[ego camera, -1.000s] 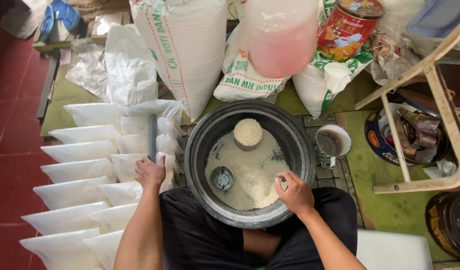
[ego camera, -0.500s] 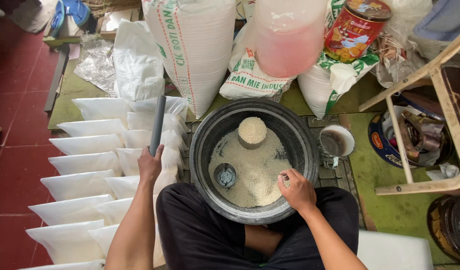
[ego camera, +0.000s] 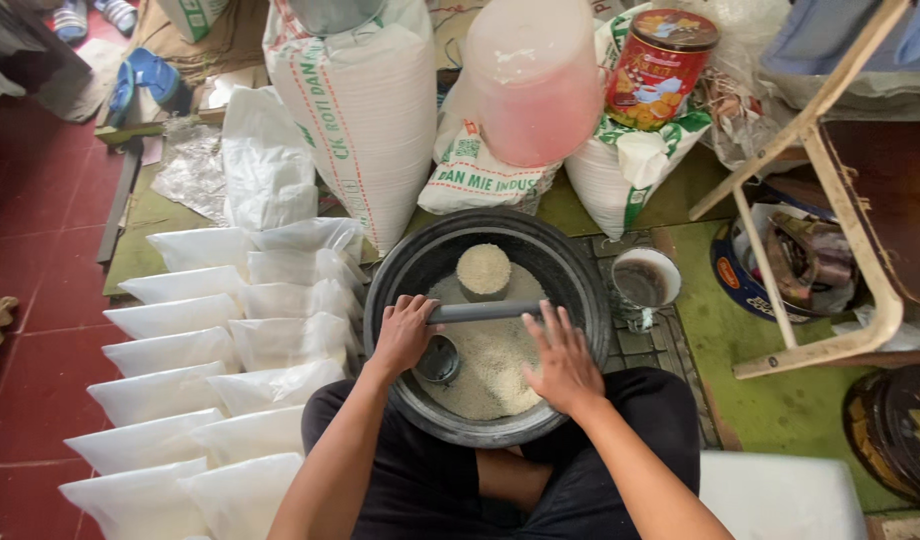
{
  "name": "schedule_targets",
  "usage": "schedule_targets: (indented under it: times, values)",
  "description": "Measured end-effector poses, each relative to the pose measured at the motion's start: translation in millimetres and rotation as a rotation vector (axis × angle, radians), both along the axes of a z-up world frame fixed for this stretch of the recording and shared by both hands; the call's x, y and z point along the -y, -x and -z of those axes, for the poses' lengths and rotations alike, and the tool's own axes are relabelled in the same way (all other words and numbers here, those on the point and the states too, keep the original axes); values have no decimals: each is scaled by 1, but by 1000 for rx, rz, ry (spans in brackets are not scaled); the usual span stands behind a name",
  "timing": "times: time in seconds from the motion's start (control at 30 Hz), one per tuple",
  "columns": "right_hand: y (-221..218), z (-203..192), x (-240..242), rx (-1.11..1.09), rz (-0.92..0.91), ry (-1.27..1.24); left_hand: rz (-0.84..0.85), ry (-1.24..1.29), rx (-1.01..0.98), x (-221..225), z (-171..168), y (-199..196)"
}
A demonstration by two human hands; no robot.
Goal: The person uses a small container to scoop rice from a large tub and transfers it into plastic bags, then places the filled bags into a row.
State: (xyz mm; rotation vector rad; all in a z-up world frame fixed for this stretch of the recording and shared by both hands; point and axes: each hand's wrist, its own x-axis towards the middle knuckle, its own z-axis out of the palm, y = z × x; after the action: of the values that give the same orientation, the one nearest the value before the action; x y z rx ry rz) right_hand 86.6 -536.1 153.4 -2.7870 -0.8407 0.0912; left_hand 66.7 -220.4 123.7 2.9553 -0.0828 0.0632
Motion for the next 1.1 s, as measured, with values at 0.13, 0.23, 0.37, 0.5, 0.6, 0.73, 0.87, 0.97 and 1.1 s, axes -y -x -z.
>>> schedule_targets:
  times: [0.13, 0.23, 0.37, 0.5, 0.6, 0.73, 0.87, 0.97, 1.1]
  values:
    - [-17, 10, -7, 5, -109, 165, -8, 99, -14, 13, 7, -19]
    - [-36, 20, -17, -36, -109, 136, -54, 107, -79, 15, 21, -36]
    - [-54, 41, -27, -79, -99, 166, -31, 107, -98, 15, 22, -47]
    - [-62, 53, -33, -36, -81, 209, -57, 155, -95, 11, 30, -55]
    - [-65, 40, -39, -90, -71, 174, -64, 115, -90, 10, 23, -60]
    - [-78, 39, -45, -123, -52, 207, -86, 7, -72, 7, 25, -72]
    - [-88, 39, -49, -113, -36, 202, -87, -100, 1, 8, 22, -82]
    - [-96, 41, -52, -110, -29, 198, -91, -127, 49, 8, 24, -89]
    - [-108, 43, -56, -96, -25, 195, -83, -209, 144, 4, 36, -98]
